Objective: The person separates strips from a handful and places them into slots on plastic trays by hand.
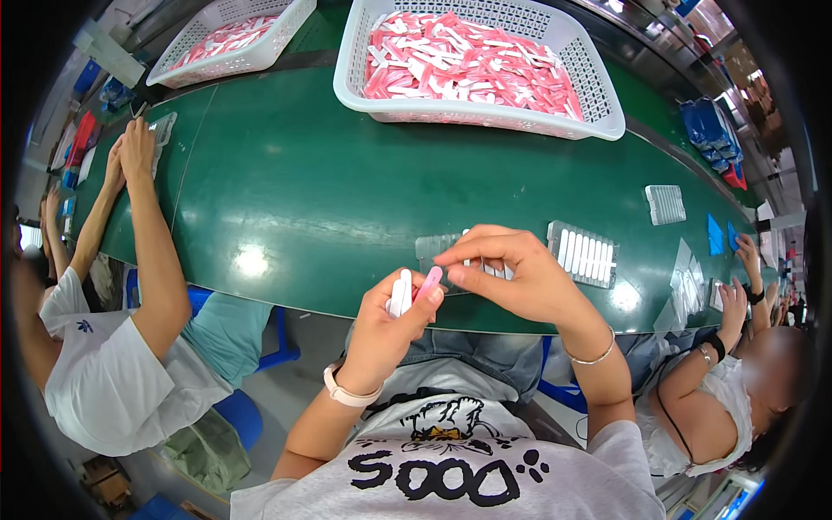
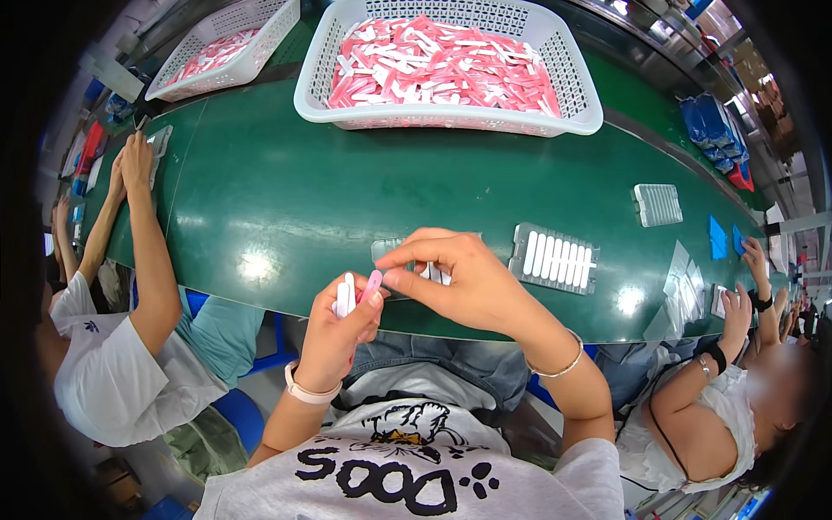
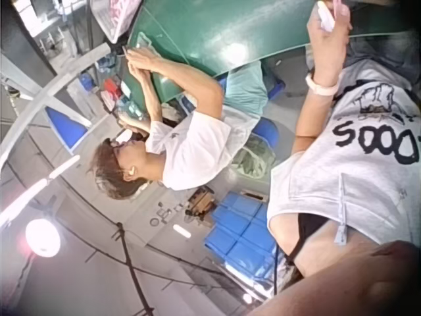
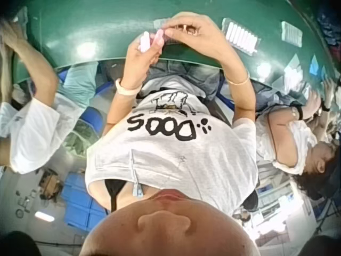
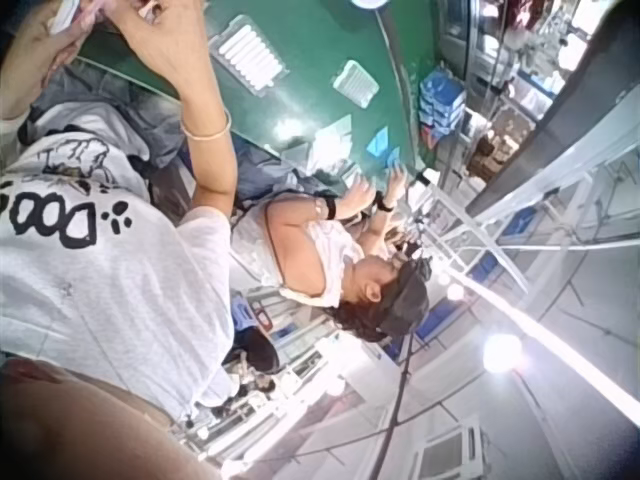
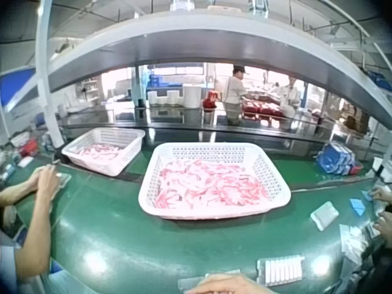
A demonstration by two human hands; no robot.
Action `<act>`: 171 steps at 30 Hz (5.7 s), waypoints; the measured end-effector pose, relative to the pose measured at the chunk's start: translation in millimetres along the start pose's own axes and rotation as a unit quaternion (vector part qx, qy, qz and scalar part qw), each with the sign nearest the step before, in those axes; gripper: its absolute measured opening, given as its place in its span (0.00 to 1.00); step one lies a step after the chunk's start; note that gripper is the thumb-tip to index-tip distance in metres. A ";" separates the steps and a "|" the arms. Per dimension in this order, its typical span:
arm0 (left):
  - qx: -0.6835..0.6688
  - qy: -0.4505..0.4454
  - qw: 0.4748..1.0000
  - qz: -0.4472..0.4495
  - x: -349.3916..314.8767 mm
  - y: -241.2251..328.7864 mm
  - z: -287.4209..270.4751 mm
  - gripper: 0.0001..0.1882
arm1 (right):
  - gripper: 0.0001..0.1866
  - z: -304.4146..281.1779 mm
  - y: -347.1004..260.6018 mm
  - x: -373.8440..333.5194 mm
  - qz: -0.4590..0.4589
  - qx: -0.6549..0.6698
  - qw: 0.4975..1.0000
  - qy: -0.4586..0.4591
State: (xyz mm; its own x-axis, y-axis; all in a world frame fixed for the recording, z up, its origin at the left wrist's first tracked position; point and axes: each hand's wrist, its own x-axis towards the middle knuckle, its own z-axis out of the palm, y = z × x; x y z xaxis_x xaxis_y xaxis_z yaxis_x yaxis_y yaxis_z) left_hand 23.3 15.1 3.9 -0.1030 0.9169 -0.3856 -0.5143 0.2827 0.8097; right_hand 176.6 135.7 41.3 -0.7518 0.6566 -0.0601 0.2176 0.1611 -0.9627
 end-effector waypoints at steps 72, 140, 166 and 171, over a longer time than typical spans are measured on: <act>-0.299 -0.059 0.951 -0.047 8.8 16.7 -18.0 0.22 | 0.11 31.0 47.8 -31.7 -0.200 -0.396 0.886 0.136; 0.724 -0.076 0.658 0.196 -4.9 21.6 -7.1 0.23 | 0.25 20.6 37.1 -52.5 -0.173 -0.623 0.754 0.120; 0.655 -0.173 0.721 0.148 36.1 25.1 36.1 0.23 | 0.43 -85.4 67.0 -99.8 0.016 -0.497 0.859 0.122; 0.662 -0.214 0.697 0.173 56.7 17.2 67.1 0.24 | 0.41 -122.7 67.4 -131.2 0.069 -0.478 0.870 0.098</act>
State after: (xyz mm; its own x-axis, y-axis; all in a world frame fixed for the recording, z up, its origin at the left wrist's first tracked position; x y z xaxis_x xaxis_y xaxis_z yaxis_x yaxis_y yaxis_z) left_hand 65.7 90.9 25.6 0.3836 0.9145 -0.1286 0.7447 -0.2239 0.6287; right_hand 366.3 150.9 16.7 -0.5774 0.8162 -0.0209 0.7858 0.5486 -0.2856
